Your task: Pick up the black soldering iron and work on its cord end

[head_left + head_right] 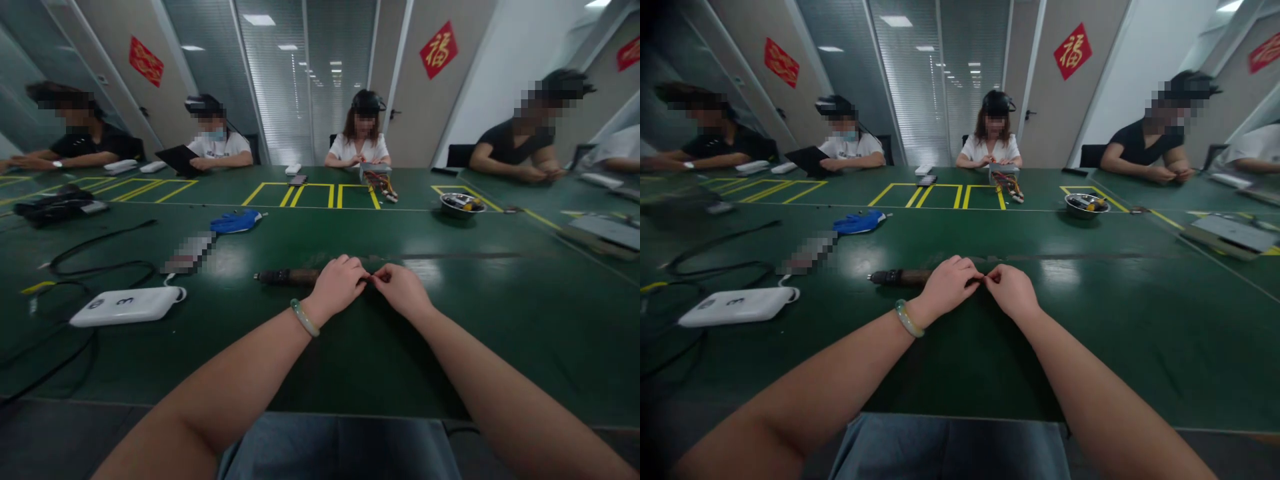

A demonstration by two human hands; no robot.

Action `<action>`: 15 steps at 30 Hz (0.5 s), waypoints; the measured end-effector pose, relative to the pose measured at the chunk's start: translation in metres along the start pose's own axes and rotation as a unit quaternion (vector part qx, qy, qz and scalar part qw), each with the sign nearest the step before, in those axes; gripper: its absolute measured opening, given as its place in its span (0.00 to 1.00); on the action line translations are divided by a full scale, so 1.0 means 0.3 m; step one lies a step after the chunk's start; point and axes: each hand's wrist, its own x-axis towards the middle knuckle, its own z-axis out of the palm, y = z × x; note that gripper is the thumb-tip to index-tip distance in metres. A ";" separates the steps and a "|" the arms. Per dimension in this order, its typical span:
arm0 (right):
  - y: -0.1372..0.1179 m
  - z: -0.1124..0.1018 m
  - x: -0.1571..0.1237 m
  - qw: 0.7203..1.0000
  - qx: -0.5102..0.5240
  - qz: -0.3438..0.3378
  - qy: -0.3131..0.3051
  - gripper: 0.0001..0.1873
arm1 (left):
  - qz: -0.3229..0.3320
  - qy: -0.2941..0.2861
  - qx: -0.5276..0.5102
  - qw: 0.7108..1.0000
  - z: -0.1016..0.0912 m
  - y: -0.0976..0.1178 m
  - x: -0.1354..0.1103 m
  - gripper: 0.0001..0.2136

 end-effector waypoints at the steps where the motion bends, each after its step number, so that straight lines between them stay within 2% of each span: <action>1: 0.002 0.000 0.001 1.000 0.004 0.000 -0.003 0.08 | 0.002 0.003 0.000 1.000 0.003 -0.001 0.000 0.07; 6: 0.018 -0.002 0.008 0.998 0.038 0.003 -0.054 0.07 | -0.003 0.007 -0.012 1.000 0.011 -0.003 0.001 0.06; 15: 0.027 -0.017 0.012 0.994 0.080 0.006 -0.068 0.07 | -0.001 0.012 -0.021 1.000 0.014 -0.011 0.002 0.05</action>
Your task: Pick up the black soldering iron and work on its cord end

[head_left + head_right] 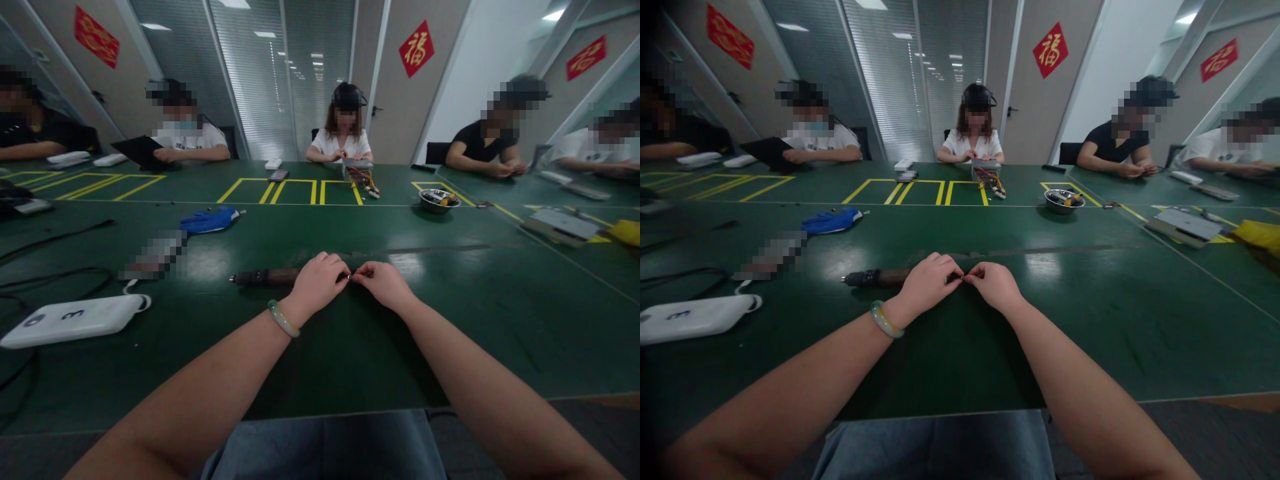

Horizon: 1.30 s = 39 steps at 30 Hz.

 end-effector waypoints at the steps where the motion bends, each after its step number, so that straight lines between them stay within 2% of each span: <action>1: 0.000 -0.001 0.000 1.000 0.002 0.001 0.001 0.07 | 0.002 0.001 -0.001 1.000 0.000 -0.001 0.000 0.05; 9: -0.008 -0.002 -0.006 0.999 -0.033 -0.023 0.028 0.06 | 0.011 -0.005 -0.006 1.000 0.006 -0.009 0.003 0.06; 15: -0.005 0.007 -0.002 0.999 -0.031 -0.019 0.018 0.09 | 0.020 -0.021 -0.009 1.000 0.002 -0.008 0.005 0.08; 23: -0.008 0.005 -0.002 1.000 -0.025 -0.016 0.009 0.10 | -0.028 0.004 0.007 1.000 -0.011 0.014 -0.010 0.08; 33: -0.018 0.003 -0.020 1.000 -0.013 0.003 0.007 0.11 | -0.009 0.005 0.010 1.000 -0.007 0.014 -0.008 0.04; 39: -0.031 0.000 -0.023 0.999 -0.040 -0.007 0.018 0.07 | 0.000 -0.002 -0.014 1.000 -0.005 0.009 -0.005 0.06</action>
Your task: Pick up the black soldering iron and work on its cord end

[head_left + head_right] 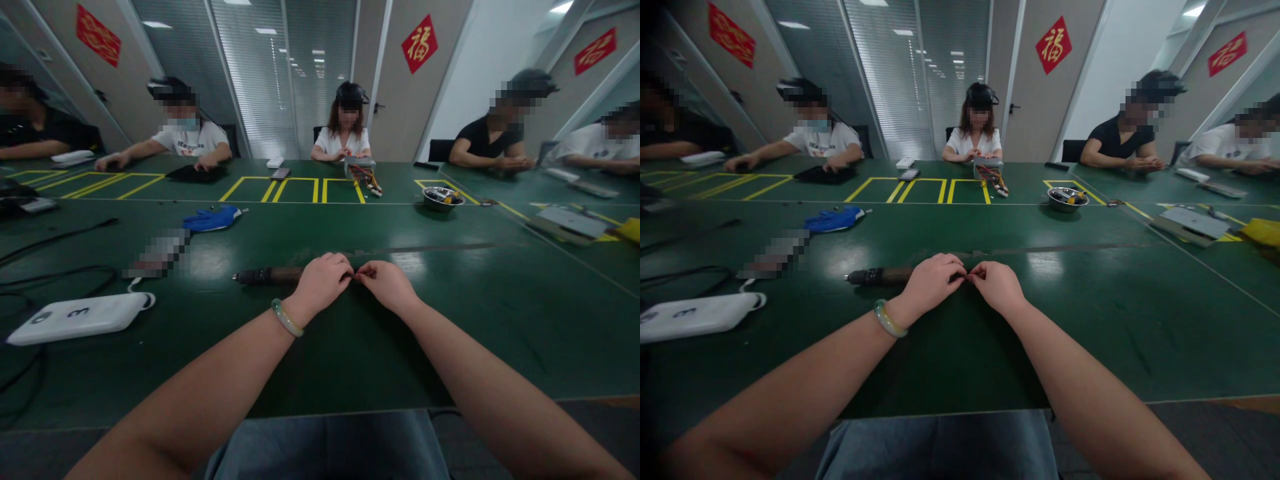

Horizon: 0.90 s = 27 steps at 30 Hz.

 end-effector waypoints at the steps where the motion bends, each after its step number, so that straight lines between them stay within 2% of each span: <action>1: -0.002 0.000 0.001 1.000 -0.006 0.000 0.004 0.07 | -0.001 -0.004 -0.004 1.000 0.000 -0.001 0.001 0.06; 5: -0.008 0.004 0.007 1.000 -0.018 0.012 0.017 0.06 | -0.001 -0.009 -0.012 1.000 0.003 -0.007 0.006 0.06; 13: -0.010 0.003 0.010 0.999 -0.001 0.039 0.005 0.07 | -0.003 -0.009 -0.014 1.000 -0.001 -0.010 0.004 0.06; 21: -0.001 0.012 0.009 0.998 0.025 0.047 0.021 0.08 | 0.005 -0.015 -0.006 1.000 -0.003 -0.013 0.007 0.06; 27: 0.004 0.010 0.012 0.999 0.029 0.043 0.011 0.08 | -0.006 -0.012 0.009 1.000 -0.001 -0.002 0.005 0.06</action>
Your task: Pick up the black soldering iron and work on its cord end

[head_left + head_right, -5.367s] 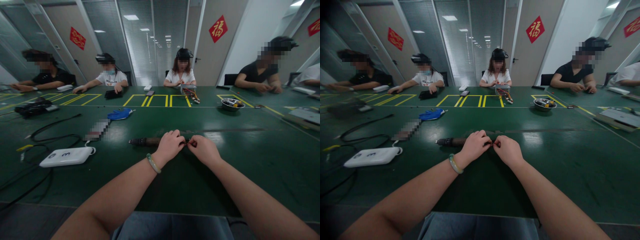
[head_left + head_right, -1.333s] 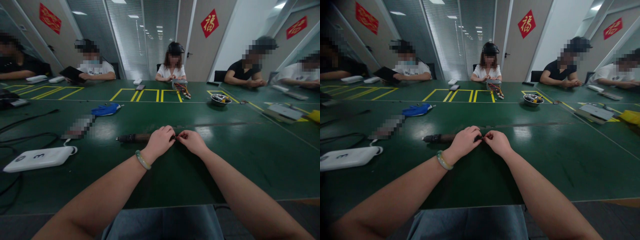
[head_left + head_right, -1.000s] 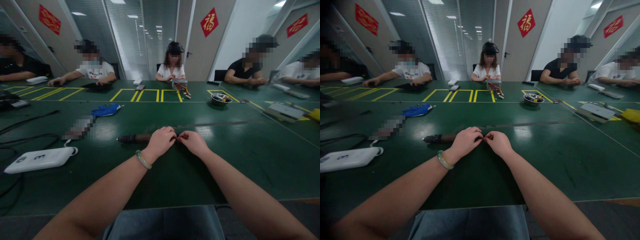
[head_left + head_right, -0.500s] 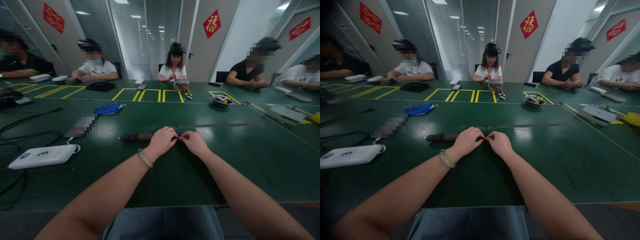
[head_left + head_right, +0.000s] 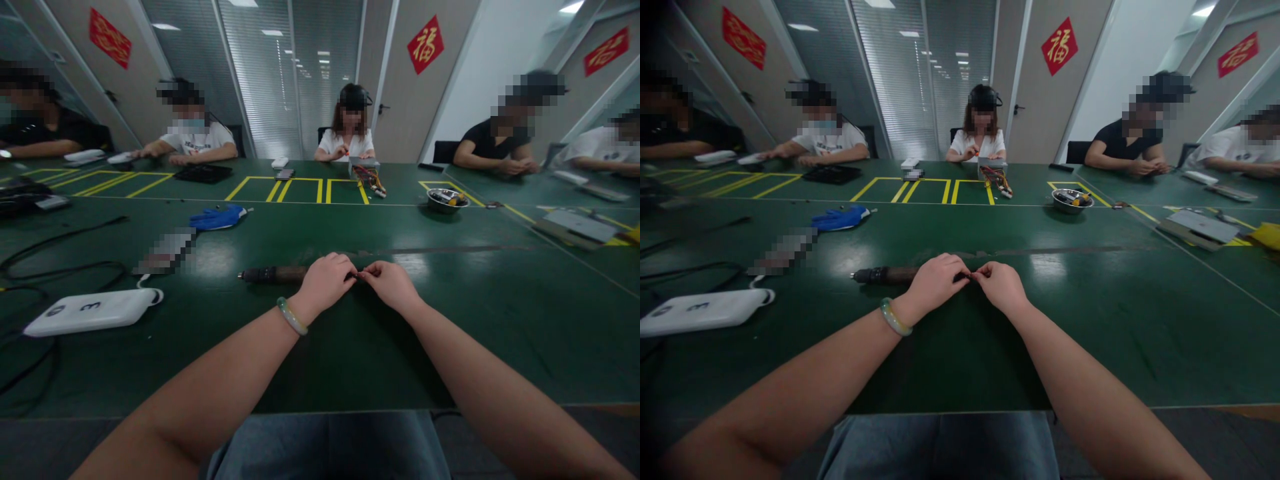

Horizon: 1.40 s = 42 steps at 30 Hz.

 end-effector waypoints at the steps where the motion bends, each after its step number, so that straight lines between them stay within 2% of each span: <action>1: 0.001 -0.001 0.000 1.000 0.001 0.000 -0.001 0.09 | 0.001 0.000 0.000 1.000 0.000 0.001 0.000 0.06; 9: 0.001 -0.005 -0.002 1.000 -0.001 -0.018 -0.004 0.07 | -0.001 0.017 0.005 1.000 -0.004 0.008 -0.001 0.05; 21: -0.002 -0.007 0.004 0.998 -0.037 -0.039 -0.017 0.06 | 0.007 0.006 0.032 0.999 -0.015 0.025 -0.006 0.04; 33: -0.008 -0.031 0.000 0.996 -0.034 -0.037 -0.074 0.08 | 0.005 0.013 0.011 1.000 -0.008 0.009 -0.008 0.04; 38: -0.012 -0.039 -0.004 0.989 -0.089 -0.091 -0.078 0.08 | 0.015 0.014 0.007 1.000 -0.003 -0.001 -0.008 0.04; 42: -0.017 -0.037 -0.013 0.980 -0.123 -0.149 -0.038 0.07 | 0.022 0.015 0.003 1.000 0.004 -0.011 -0.008 0.04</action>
